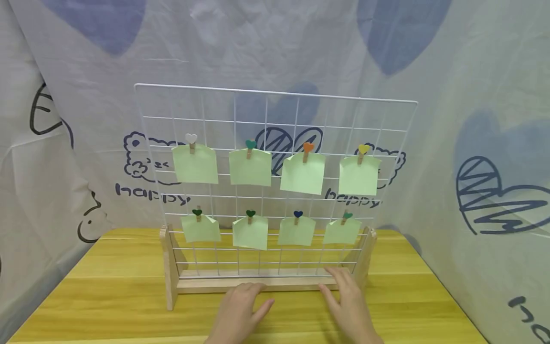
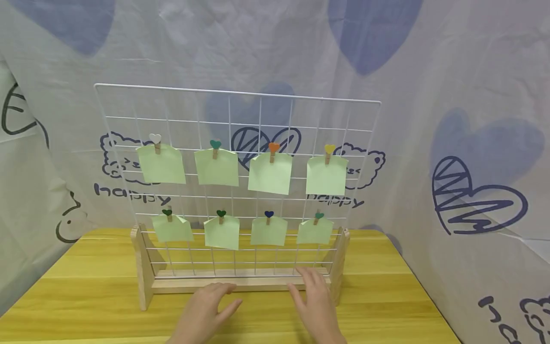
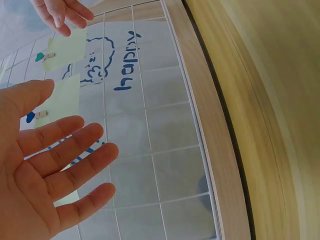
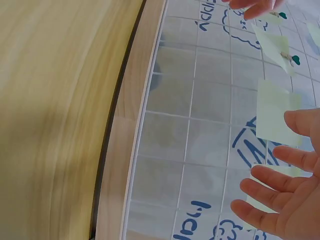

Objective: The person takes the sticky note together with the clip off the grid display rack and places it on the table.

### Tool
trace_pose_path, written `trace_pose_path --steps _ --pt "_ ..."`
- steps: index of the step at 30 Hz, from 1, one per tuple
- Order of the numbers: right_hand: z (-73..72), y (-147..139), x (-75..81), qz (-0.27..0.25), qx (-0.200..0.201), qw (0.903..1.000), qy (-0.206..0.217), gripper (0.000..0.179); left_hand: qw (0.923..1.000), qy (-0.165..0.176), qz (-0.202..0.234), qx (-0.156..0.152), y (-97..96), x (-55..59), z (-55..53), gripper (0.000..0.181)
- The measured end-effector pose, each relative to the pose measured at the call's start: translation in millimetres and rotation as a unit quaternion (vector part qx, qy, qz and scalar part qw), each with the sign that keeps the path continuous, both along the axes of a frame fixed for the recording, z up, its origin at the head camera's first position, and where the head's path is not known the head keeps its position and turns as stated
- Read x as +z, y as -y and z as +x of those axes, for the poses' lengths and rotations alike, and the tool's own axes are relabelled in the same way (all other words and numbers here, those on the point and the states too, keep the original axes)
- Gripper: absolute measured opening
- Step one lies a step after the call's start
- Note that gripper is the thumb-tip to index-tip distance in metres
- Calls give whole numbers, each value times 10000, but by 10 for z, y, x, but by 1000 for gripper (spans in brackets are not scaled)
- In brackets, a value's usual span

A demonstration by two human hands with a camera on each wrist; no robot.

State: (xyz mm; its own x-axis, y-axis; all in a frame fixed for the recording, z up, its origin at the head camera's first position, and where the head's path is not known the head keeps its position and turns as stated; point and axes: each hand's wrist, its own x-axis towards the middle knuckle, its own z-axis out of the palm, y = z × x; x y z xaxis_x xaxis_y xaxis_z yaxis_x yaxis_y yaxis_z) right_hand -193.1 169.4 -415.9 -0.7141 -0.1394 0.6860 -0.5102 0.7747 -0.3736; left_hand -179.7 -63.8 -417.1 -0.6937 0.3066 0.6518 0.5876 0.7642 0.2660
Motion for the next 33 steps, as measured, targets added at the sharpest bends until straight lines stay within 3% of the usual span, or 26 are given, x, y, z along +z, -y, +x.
trace_pose_path --steps 13,22,33 --pt "-83 -114 117 -233 -46 9997 42 33 9994 -36 231 -244 -131 49 -34 18" --pt "-133 -166 228 -428 -62 9990 119 31 9987 188 244 -414 -218 102 -72 16" --pt "-249 -239 395 -607 -85 9981 44 27 9956 500 557 -562 -324 192 -127 15"
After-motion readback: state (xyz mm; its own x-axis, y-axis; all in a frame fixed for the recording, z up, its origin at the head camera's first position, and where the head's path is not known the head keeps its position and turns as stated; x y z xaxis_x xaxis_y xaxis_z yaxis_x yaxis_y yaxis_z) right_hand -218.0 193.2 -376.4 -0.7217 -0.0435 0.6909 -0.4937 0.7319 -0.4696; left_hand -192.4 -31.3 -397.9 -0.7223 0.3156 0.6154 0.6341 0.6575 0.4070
